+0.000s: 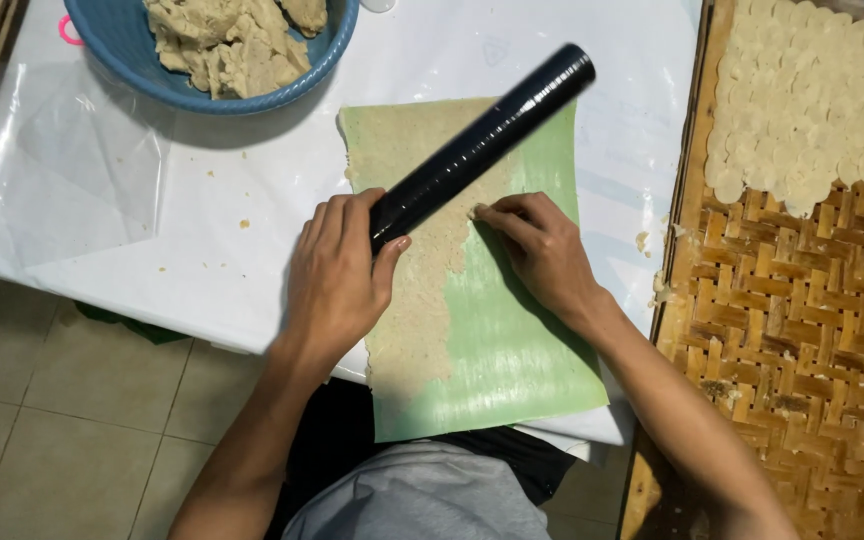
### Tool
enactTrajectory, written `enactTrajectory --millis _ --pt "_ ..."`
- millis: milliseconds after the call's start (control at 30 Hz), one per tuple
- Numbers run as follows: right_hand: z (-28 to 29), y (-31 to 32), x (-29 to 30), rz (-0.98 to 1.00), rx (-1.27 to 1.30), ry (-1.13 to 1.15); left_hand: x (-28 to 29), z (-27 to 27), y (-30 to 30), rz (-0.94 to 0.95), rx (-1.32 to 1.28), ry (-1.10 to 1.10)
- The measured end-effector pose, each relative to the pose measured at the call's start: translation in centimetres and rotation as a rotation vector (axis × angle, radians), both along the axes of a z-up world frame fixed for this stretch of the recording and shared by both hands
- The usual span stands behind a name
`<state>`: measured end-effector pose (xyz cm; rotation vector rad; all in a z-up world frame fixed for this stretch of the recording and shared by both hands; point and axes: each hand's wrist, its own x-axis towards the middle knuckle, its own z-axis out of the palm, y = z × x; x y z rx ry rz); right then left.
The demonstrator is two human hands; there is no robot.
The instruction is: The recorder takes small pieces of dough from a bowl, rolls them flat using a cylindrical tool on a leaf, and places the flattened crackers onto a woven tray.
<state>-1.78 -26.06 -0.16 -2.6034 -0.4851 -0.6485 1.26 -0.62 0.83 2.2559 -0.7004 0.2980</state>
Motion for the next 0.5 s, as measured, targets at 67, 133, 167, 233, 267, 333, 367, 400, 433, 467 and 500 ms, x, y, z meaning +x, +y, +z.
enactTrajectory --millis 67,133,167,233,267,333,367,400,433,467,500 --pt "0.6 0.1 -0.5 0.005 -0.007 0.0 0.7 -0.1 -0.5 -0.028 0.043 -0.06" --pt "-0.6 -1.4 -0.8 0.012 -0.014 -0.003 1.4 0.0 -1.0 -0.054 0.087 -0.122" --pt "-2.1 -3.0 -0.9 0.017 0.057 -0.015 1.7 0.1 -1.2 -0.096 0.132 -0.18" --pt "-3.2 -5.4 -0.8 0.024 0.125 -0.024 2.2 -0.2 -1.7 -0.137 0.173 -0.235" --pt "-2.7 -6.2 -0.6 -0.013 0.097 -0.124 2.4 -0.4 -2.0 -0.171 0.207 -0.286" --pt "-0.8 -6.3 0.0 -0.055 0.072 -0.22 2.7 -1.1 -2.6 -0.211 0.243 -0.335" --pt "0.8 -5.5 0.6 -0.061 0.002 -0.218 2.9 -1.4 -2.9 -0.219 0.271 -0.364" --pt "2.3 -4.9 1.3 -0.067 -0.067 -0.216 3.1 -1.7 -3.3 -0.227 0.298 -0.392" --pt "2.7 -4.6 1.8 -0.072 -0.065 -0.215 3.0 -1.4 -3.3 -0.231 0.299 -0.393" --pt "3.1 -4.4 2.3 -0.083 -0.118 -0.141 3.0 -1.1 -3.3 -0.238 0.299 -0.386" --pt "3.4 -4.0 3.0 -0.089 -0.169 -0.066 2.9 -0.8 -3.2 -0.239 0.301 -0.377"
